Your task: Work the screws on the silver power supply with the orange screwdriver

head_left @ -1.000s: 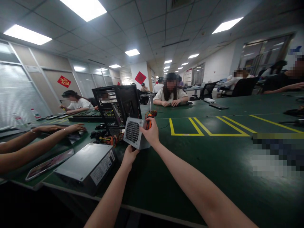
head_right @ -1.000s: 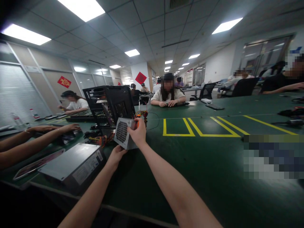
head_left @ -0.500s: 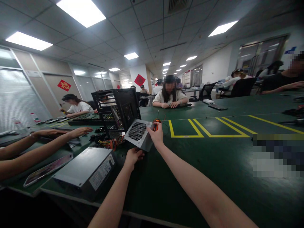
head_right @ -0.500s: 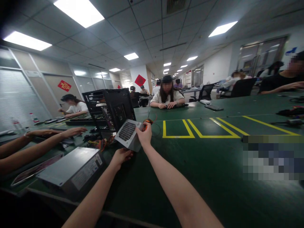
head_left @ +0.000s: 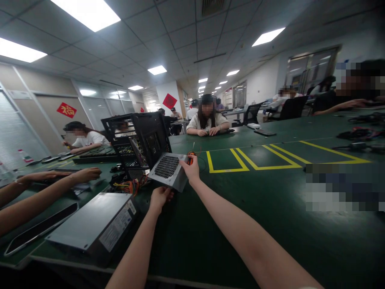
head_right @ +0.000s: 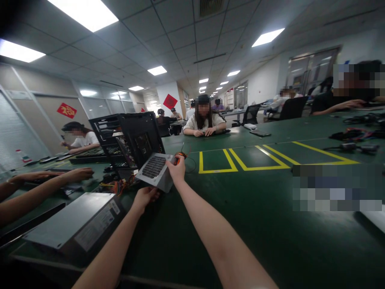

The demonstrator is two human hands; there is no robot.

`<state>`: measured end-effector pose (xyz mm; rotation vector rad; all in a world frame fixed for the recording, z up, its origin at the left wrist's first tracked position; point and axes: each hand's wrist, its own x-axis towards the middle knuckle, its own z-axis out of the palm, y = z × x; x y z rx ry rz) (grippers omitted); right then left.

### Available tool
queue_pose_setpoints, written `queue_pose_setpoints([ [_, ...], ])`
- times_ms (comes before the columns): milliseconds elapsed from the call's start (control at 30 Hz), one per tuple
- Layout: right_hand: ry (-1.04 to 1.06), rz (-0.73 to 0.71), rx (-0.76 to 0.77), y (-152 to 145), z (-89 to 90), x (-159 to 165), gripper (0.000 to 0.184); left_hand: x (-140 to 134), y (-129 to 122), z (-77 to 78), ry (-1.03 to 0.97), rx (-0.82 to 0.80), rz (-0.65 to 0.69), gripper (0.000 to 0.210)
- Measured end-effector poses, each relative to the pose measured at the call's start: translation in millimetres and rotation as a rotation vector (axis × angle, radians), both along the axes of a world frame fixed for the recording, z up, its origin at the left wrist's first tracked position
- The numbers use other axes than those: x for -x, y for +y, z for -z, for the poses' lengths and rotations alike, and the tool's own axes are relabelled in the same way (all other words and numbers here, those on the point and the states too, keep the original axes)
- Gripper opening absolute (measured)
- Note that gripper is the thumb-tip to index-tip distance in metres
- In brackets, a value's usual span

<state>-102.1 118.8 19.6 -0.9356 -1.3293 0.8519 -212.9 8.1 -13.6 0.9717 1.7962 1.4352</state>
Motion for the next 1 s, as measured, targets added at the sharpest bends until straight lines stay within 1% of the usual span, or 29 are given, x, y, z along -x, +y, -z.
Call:
queue_pose_setpoints([
  [100,-0.086,-0.028,0.089,15.7,6.0,-0.9,0.031,2.6,1.6,0.4,0.119,0.007,0.039,0.019],
  [200,-0.187,-0.067,0.157,25.9,8.0,-5.0,0.031,4.8,2.2,2.1,0.21,0.004,0.061,0.022],
  [267,-0.264,-0.087,0.181,28.6,4.9,-11.1,0.031,6.3,0.0,4.1,0.253,-0.004,0.06,0.025],
  [367,-0.387,-0.071,0.187,28.1,-7.6,-28.3,0.03,6.7,-7.5,6.2,0.318,-0.025,0.042,0.026],
  [433,-0.469,-0.045,0.162,24.3,-18.9,-46.8,0.03,2.9,-13.6,5.8,0.374,-0.039,0.03,0.024],
  [500,-0.559,-0.057,0.107,15.3,-29.5,-71.6,0.029,-5.7,-18.2,3.4,0.436,-0.061,0.03,0.023],
  [567,-0.661,-0.104,0.048,-1.2,-36.3,-102.2,0.029,-17.4,-20.3,-0.1,0.528,-0.087,0.031,0.02],
  [600,-0.712,-0.129,0.024,-12.2,-37.5,-119.1,0.021,-23.1,-20.4,-1.7,0.634,-0.088,0.021,0.02],
  [633,-0.764,-0.158,-0.001,-24.5,-37.0,-136.8,0.018,-27.8,-20.0,-3.0,0.698,-0.067,0.003,0.02],
  [667,-0.811,-0.188,-0.023,-37.3,-34.8,-154.9,0.018,-30.9,-19.2,-3.8,0.727,-0.04,-0.016,0.021],
  [733,-0.886,-0.24,-0.045,-61.2,-25.4,-190.7,0.019,-32.0,-16.8,-3.7,0.702,0.004,-0.067,0.021],
  [800,-0.944,-0.283,-0.042,-78.2,-11.3,-222.8,0.022,-27.5,-14.2,-2.1,0.656,0.017,-0.116,0.02],
  [833,-1.003,-0.304,-0.034,-83.4,-3.3,-236.2,0.026,-24.4,-13.0,-1.1,0.642,0.019,-0.134,0.02],
  [900,-1.063,-0.271,0.03,-87.8,12.2,-255.8,0.036,-19.2,-10.7,0.1,0.628,0.029,-0.156,0.019],
  [933,-1.074,-0.279,0.04,-87.9,18.8,-261.6,0.038,-17.8,-9.8,0.1,0.626,0.036,-0.163,0.019],
  [1000,-1.068,-0.268,0.025,-86.0,28.0,-266.1,0.032,-17.4,-8.4,-1.0,0.635,0.049,-0.17,0.017],
])
